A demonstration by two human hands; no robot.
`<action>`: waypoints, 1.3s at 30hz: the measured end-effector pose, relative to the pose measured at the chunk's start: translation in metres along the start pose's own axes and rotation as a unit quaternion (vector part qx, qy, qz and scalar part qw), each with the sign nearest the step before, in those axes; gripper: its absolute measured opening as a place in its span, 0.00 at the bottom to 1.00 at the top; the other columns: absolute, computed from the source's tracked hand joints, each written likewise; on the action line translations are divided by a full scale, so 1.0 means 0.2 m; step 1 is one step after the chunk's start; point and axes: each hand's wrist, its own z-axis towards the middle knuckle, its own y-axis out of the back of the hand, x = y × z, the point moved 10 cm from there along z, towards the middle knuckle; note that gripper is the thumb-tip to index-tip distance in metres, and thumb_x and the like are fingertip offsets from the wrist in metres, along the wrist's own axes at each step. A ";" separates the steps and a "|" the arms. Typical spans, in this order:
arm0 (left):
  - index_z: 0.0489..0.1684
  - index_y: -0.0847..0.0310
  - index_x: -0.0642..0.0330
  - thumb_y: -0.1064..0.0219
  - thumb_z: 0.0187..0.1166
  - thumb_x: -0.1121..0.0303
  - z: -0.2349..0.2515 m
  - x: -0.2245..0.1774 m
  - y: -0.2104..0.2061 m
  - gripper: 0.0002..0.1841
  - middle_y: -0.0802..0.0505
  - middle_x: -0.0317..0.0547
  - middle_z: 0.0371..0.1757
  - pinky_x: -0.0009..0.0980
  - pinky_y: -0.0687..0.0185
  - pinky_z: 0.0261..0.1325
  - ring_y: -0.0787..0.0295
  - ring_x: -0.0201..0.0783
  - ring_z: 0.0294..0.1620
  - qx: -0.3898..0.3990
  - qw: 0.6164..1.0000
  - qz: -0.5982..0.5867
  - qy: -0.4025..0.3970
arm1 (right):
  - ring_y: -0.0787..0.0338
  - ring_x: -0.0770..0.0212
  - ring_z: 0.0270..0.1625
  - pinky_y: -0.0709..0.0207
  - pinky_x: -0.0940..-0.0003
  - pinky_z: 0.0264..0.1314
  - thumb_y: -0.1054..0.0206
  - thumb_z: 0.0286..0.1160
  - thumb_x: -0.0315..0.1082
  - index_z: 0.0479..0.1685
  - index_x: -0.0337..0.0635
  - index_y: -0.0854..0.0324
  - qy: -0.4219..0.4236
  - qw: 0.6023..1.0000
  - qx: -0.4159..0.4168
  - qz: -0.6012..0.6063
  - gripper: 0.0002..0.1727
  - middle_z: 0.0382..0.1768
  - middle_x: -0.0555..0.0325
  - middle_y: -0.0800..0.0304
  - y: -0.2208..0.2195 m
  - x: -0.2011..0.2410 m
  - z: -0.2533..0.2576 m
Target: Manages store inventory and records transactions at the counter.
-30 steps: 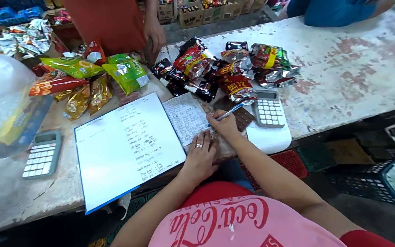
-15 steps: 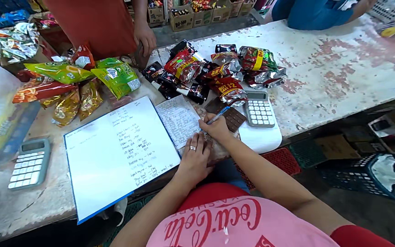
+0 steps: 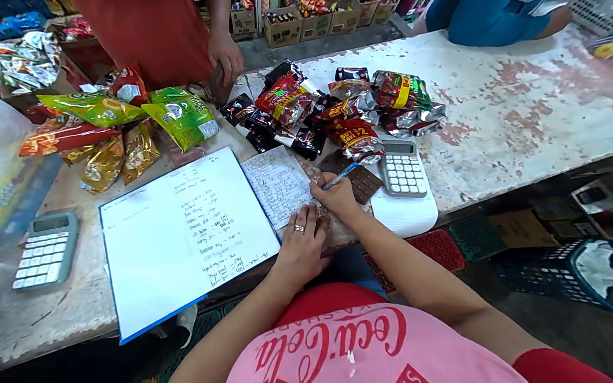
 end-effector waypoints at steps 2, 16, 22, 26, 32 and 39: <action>0.83 0.28 0.56 0.27 0.66 0.40 0.00 0.00 0.00 0.45 0.34 0.68 0.89 0.60 0.44 0.87 0.39 0.64 0.89 0.006 1.000 0.001 0.000 | 0.33 0.78 0.15 0.38 0.81 0.21 0.28 0.66 0.27 0.13 0.44 0.29 0.006 1.000 0.006 -0.003 0.17 0.11 0.69 0.32 0.00 0.00 0.00; 0.86 0.32 0.56 0.29 0.69 0.43 0.00 0.00 -0.01 0.43 0.35 0.66 0.90 0.57 0.49 0.90 0.43 0.61 0.91 0.019 1.000 -0.015 -0.001 | 0.31 0.80 0.18 0.36 0.81 0.24 0.27 0.66 0.30 0.16 0.42 0.25 0.028 0.998 -0.019 -0.048 0.14 0.14 0.69 0.28 0.02 0.03 -0.04; 0.85 0.30 0.57 0.29 0.69 0.43 0.01 -0.01 -0.01 0.43 0.36 0.67 0.90 0.58 0.48 0.90 0.43 0.62 0.91 0.020 1.000 -0.018 -0.002 | 0.30 0.81 0.16 0.34 0.84 0.23 0.26 0.66 0.26 0.16 0.42 0.26 0.014 0.999 -0.033 0.019 0.15 0.12 0.71 0.28 0.05 0.01 -0.02; 0.84 0.29 0.57 0.27 0.68 0.44 0.00 0.00 0.00 0.43 0.35 0.67 0.89 0.58 0.47 0.89 0.41 0.62 0.91 0.007 1.000 -0.020 -0.004 | 0.30 0.81 0.15 0.34 0.83 0.22 0.27 0.67 0.28 0.16 0.44 0.27 0.020 0.999 -0.033 0.014 0.16 0.12 0.72 0.29 0.04 0.00 -0.02; 0.83 0.28 0.58 0.27 0.68 0.44 0.01 0.00 -0.01 0.42 0.34 0.68 0.89 0.58 0.47 0.89 0.40 0.62 0.90 0.006 1.000 -0.021 -0.007 | 0.31 0.81 0.16 0.36 0.84 0.22 0.27 0.67 0.29 0.15 0.45 0.27 0.022 0.999 -0.035 0.002 0.16 0.12 0.72 0.30 0.04 0.00 -0.02; 0.86 0.32 0.58 0.26 0.68 0.45 0.01 0.00 -0.01 0.44 0.37 0.68 0.90 0.58 0.51 0.90 0.45 0.62 0.92 0.036 0.999 -0.039 0.001 | 0.30 0.81 0.17 0.33 0.83 0.24 0.27 0.66 0.27 0.17 0.43 0.25 0.022 0.999 -0.034 0.024 0.14 0.13 0.71 0.28 0.03 0.01 -0.02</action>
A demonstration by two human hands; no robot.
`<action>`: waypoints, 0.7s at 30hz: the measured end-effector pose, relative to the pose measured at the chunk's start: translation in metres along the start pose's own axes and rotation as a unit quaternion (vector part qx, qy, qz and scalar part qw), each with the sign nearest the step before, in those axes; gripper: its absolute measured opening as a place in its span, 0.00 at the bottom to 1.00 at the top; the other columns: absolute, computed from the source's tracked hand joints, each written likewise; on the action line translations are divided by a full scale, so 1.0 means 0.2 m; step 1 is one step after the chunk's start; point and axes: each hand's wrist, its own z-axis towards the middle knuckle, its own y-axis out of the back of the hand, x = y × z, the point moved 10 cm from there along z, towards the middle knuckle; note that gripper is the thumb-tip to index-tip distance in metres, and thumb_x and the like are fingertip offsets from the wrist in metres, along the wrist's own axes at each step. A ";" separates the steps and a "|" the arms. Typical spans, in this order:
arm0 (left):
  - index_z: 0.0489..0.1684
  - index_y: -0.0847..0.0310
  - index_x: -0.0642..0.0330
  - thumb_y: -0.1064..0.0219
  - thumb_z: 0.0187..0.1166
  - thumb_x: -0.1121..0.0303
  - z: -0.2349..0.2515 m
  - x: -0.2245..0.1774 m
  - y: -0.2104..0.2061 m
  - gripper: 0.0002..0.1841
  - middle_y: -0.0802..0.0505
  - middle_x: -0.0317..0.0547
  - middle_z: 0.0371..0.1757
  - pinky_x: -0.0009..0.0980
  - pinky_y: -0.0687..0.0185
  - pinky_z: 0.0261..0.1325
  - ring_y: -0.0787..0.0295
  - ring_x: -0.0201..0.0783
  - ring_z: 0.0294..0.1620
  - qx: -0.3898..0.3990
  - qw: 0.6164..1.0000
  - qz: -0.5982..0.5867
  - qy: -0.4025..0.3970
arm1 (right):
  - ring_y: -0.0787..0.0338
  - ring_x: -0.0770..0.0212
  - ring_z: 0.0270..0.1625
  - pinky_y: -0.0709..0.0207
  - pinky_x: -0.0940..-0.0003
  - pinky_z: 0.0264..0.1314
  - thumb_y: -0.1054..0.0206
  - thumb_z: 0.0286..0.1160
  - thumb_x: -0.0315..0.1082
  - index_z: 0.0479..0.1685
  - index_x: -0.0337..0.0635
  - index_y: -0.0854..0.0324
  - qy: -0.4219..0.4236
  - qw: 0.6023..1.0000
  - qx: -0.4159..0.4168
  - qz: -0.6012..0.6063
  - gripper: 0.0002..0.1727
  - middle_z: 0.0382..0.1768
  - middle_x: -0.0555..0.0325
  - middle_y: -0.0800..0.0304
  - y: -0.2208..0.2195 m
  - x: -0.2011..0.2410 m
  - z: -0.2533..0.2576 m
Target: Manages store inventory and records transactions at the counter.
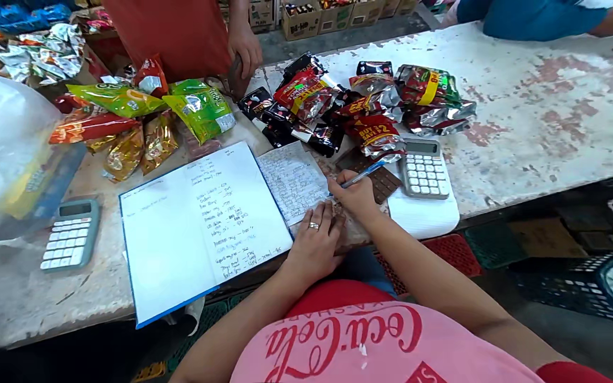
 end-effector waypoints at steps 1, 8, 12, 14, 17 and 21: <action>0.86 0.31 0.57 0.26 0.68 0.45 0.00 0.00 0.00 0.44 0.37 0.68 0.90 0.58 0.51 0.90 0.45 0.62 0.92 0.000 1.000 0.003 0.000 | 0.30 0.81 0.17 0.33 0.83 0.23 0.27 0.66 0.27 0.17 0.42 0.25 0.001 1.000 -0.001 0.000 0.14 0.13 0.71 0.28 0.00 0.00 0.00; 0.85 0.30 0.57 0.28 0.68 0.43 0.00 0.00 -0.01 0.43 0.37 0.68 0.90 0.58 0.49 0.90 0.44 0.62 0.92 -0.007 1.000 0.022 -0.003 | 0.31 0.80 0.16 0.36 0.82 0.22 0.27 0.68 0.29 0.15 0.43 0.26 -0.006 1.000 0.010 -0.022 0.15 0.12 0.70 0.29 0.00 -0.02 0.01; 0.84 0.29 0.58 0.27 0.67 0.44 -0.01 0.00 0.00 0.44 0.36 0.68 0.89 0.58 0.48 0.90 0.43 0.62 0.91 -0.019 0.999 0.027 -0.010 | 0.32 0.79 0.16 0.37 0.80 0.22 0.27 0.67 0.30 0.14 0.43 0.28 -0.010 0.999 0.009 -0.036 0.17 0.12 0.70 0.31 -0.01 -0.02 0.00; 0.84 0.29 0.57 0.27 0.67 0.43 -0.01 0.00 0.00 0.44 0.35 0.69 0.89 0.58 0.47 0.89 0.42 0.62 0.91 -0.024 0.999 0.032 -0.012 | 0.33 0.79 0.15 0.38 0.81 0.21 0.27 0.67 0.29 0.13 0.44 0.28 -0.005 1.000 0.008 -0.030 0.17 0.11 0.70 0.31 -0.01 -0.01 0.00; 0.84 0.30 0.57 0.27 0.67 0.43 0.00 0.00 -0.01 0.44 0.36 0.69 0.89 0.58 0.48 0.90 0.42 0.62 0.91 -0.022 0.999 0.031 -0.011 | 0.33 0.79 0.16 0.38 0.81 0.22 0.28 0.66 0.29 0.13 0.45 0.29 -0.003 1.000 0.020 -0.024 0.17 0.11 0.71 0.31 -0.01 -0.01 0.00; 0.84 0.29 0.58 0.28 0.68 0.42 0.00 0.00 0.00 0.44 0.35 0.68 0.89 0.58 0.47 0.89 0.41 0.62 0.91 -0.022 0.999 0.032 -0.011 | 0.32 0.79 0.16 0.37 0.82 0.22 0.29 0.66 0.28 0.13 0.45 0.29 0.003 1.000 0.018 -0.024 0.17 0.11 0.70 0.31 -0.01 -0.01 0.00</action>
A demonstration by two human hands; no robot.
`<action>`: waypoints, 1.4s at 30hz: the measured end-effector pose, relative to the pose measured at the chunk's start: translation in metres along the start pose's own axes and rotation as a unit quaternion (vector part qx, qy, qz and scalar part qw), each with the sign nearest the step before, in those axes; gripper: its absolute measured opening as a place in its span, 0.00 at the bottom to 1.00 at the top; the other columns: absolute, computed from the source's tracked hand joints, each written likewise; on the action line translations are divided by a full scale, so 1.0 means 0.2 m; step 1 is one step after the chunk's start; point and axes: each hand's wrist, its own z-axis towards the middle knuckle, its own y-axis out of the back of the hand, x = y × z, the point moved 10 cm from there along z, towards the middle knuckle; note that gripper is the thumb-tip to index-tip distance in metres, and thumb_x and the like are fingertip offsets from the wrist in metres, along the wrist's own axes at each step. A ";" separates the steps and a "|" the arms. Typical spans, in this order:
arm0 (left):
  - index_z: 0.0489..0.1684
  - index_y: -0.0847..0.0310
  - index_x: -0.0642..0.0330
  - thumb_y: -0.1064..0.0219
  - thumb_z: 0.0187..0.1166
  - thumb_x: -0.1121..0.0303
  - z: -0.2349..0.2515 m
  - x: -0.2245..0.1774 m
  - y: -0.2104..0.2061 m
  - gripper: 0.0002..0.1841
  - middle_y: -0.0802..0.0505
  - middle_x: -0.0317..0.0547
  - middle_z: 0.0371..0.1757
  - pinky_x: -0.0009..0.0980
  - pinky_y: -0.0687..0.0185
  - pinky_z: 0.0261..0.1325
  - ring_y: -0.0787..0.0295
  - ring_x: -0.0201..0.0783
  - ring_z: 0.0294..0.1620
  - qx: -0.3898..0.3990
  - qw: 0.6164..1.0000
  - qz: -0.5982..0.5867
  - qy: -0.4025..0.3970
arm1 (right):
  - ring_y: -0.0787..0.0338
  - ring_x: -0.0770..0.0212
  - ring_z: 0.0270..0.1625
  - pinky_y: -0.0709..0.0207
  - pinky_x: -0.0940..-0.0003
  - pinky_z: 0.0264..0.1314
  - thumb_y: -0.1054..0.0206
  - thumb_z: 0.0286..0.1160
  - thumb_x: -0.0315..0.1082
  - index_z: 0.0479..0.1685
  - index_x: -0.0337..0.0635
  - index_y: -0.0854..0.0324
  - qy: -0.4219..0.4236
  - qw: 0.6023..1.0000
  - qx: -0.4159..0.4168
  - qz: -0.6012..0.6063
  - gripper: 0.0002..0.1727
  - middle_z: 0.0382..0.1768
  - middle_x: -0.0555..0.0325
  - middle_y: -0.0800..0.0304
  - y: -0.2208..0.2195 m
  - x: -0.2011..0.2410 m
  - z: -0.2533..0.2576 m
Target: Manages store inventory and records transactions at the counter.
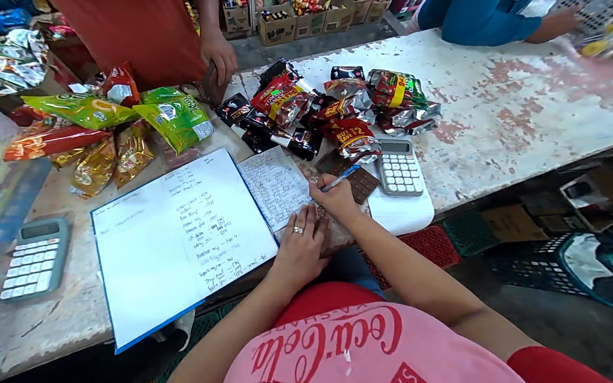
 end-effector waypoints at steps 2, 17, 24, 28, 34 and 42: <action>0.84 0.29 0.58 0.28 0.67 0.42 0.00 0.00 0.00 0.44 0.35 0.68 0.89 0.58 0.46 0.89 0.40 0.62 0.90 -0.004 1.000 0.002 0.000 | 0.33 0.79 0.16 0.38 0.81 0.22 0.29 0.66 0.28 0.13 0.45 0.30 -0.004 1.000 0.003 -0.007 0.17 0.12 0.70 0.32 0.00 0.00 0.00; 0.84 0.29 0.59 0.27 0.67 0.42 0.00 0.00 0.01 0.44 0.34 0.69 0.88 0.59 0.45 0.88 0.39 0.63 0.90 -0.014 1.000 -0.001 -0.003 | 0.33 0.80 0.16 0.38 0.82 0.21 0.28 0.67 0.28 0.14 0.43 0.28 0.021 1.000 -0.010 -0.003 0.16 0.11 0.70 0.31 0.01 -0.01 0.01; 0.84 0.30 0.58 0.28 0.67 0.42 0.00 0.00 0.01 0.44 0.34 0.69 0.89 0.58 0.45 0.89 0.40 0.63 0.90 -0.012 1.000 0.003 -0.003 | 0.33 0.81 0.16 0.38 0.84 0.22 0.28 0.66 0.26 0.15 0.43 0.27 0.016 1.000 -0.019 0.011 0.16 0.12 0.71 0.30 0.02 -0.01 0.00; 0.85 0.30 0.58 0.28 0.68 0.41 0.00 0.00 0.00 0.45 0.34 0.69 0.88 0.58 0.45 0.89 0.40 0.63 0.90 -0.011 1.000 0.005 -0.003 | 0.31 0.81 0.16 0.36 0.84 0.22 0.28 0.67 0.27 0.16 0.43 0.26 0.032 0.998 -0.047 0.031 0.15 0.13 0.71 0.28 0.04 0.00 -0.01; 0.86 0.33 0.57 0.30 0.70 0.41 0.00 0.00 -0.01 0.44 0.36 0.67 0.90 0.58 0.49 0.90 0.43 0.62 0.91 -0.001 1.000 -0.002 -0.004 | 0.08 0.57 0.50 0.14 0.57 0.58 0.39 0.87 0.38 0.58 0.33 0.16 0.163 0.973 -0.101 -0.130 0.16 0.49 0.46 0.08 0.28 0.09 -0.03; 0.85 0.30 0.58 0.26 0.67 0.43 0.00 0.00 0.00 0.45 0.34 0.69 0.88 0.60 0.45 0.88 0.41 0.64 0.90 -0.021 1.000 -0.011 -0.012 | 0.26 0.31 0.80 0.31 0.37 0.79 0.23 0.68 0.50 0.77 0.35 0.26 0.008 0.930 0.062 -0.363 0.39 0.75 0.33 0.23 0.39 -0.11 -0.10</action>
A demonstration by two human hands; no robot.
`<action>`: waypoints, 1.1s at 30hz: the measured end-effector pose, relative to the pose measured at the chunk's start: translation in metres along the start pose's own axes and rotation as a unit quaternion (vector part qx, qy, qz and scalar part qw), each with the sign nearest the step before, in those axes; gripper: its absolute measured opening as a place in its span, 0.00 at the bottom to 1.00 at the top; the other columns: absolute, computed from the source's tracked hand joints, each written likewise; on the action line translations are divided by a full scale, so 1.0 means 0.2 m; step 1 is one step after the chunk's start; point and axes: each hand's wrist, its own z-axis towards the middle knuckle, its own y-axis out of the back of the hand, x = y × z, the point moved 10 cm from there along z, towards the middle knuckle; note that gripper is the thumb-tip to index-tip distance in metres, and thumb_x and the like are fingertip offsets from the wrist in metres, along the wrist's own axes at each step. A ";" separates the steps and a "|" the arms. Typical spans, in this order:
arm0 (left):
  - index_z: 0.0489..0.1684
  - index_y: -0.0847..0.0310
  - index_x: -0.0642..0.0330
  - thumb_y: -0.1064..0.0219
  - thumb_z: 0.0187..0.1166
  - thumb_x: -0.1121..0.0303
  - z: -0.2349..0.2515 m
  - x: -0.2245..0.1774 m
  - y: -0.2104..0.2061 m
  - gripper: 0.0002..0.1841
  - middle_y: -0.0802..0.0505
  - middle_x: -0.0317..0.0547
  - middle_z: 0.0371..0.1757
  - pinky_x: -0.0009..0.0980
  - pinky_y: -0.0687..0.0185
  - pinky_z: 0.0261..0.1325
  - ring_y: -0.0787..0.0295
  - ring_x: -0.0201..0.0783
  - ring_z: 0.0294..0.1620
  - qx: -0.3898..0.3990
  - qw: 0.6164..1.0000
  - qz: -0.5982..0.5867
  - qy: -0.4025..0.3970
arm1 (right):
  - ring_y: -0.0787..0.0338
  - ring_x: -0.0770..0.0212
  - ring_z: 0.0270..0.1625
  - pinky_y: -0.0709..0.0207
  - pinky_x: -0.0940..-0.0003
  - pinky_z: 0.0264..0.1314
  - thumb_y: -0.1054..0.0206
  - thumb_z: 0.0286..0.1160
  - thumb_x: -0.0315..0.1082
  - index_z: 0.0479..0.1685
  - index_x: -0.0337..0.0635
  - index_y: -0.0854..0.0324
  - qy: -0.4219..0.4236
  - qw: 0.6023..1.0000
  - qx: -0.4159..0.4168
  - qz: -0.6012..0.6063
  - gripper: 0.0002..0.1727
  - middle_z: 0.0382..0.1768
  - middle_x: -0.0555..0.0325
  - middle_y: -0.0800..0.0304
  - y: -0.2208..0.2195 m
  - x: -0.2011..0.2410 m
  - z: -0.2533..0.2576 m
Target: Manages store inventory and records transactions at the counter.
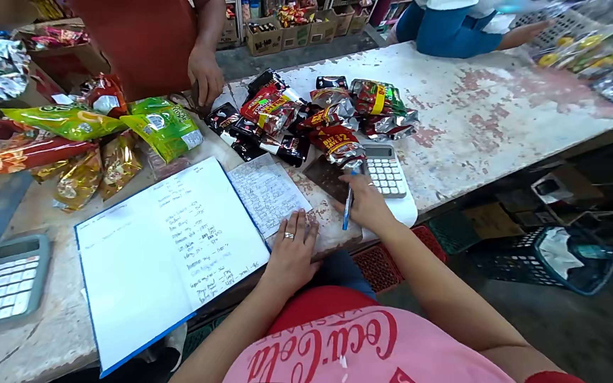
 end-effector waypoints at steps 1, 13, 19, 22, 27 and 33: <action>0.85 0.30 0.58 0.26 0.67 0.43 0.00 0.00 0.00 0.45 0.34 0.69 0.88 0.60 0.45 0.88 0.41 0.64 0.90 -0.001 1.000 0.002 0.000 | 0.26 0.30 0.80 0.30 0.38 0.79 0.23 0.68 0.49 0.76 0.35 0.25 0.013 1.000 -0.005 -0.003 0.38 0.76 0.33 0.23 -0.01 0.02 -0.02; 0.85 0.30 0.57 0.28 0.68 0.41 0.00 0.00 0.00 0.45 0.34 0.69 0.89 0.59 0.45 0.88 0.41 0.64 0.90 0.008 1.000 0.017 0.004 | 0.24 0.30 0.77 0.28 0.38 0.75 0.25 0.66 0.56 0.77 0.39 0.25 -0.027 0.999 -0.037 -0.003 0.41 0.77 0.35 0.23 -0.04 0.07 -0.13; 0.86 0.31 0.58 0.30 0.70 0.41 -0.01 0.00 0.01 0.44 0.35 0.69 0.89 0.60 0.46 0.88 0.41 0.64 0.91 0.007 1.000 0.020 0.001 | 0.29 0.27 0.81 0.34 0.34 0.79 0.29 0.67 0.66 0.75 0.38 0.22 -0.003 0.999 -0.031 -0.008 0.45 0.78 0.36 0.23 -0.04 0.19 -0.21; 0.84 0.30 0.59 0.31 0.71 0.41 0.00 0.00 0.01 0.43 0.34 0.69 0.89 0.60 0.47 0.88 0.41 0.63 0.91 0.011 1.000 0.017 0.002 | 0.34 0.31 0.86 0.48 0.29 0.87 0.33 0.75 0.61 0.70 0.42 0.18 0.099 0.992 -0.062 0.045 0.35 0.76 0.46 0.18 -0.07 0.26 -0.14; 0.79 0.24 0.62 0.29 0.69 0.42 0.00 0.00 0.03 0.41 0.30 0.68 0.87 0.60 0.43 0.87 0.38 0.64 0.89 -0.012 1.000 0.015 0.004 | 0.30 0.35 0.85 0.51 0.27 0.86 0.38 0.78 0.63 0.68 0.45 0.16 0.136 0.989 -0.054 0.023 0.33 0.68 0.51 0.11 -0.12 0.32 -0.05; 0.83 0.28 0.60 0.30 0.70 0.41 0.00 0.00 0.00 0.43 0.33 0.68 0.88 0.59 0.44 0.88 0.39 0.63 0.90 0.001 1.000 0.024 0.001 | 0.29 0.35 0.84 0.53 0.30 0.89 0.36 0.79 0.57 0.68 0.40 0.16 0.121 0.987 -0.055 0.087 0.31 0.68 0.49 0.11 -0.07 0.26 -0.07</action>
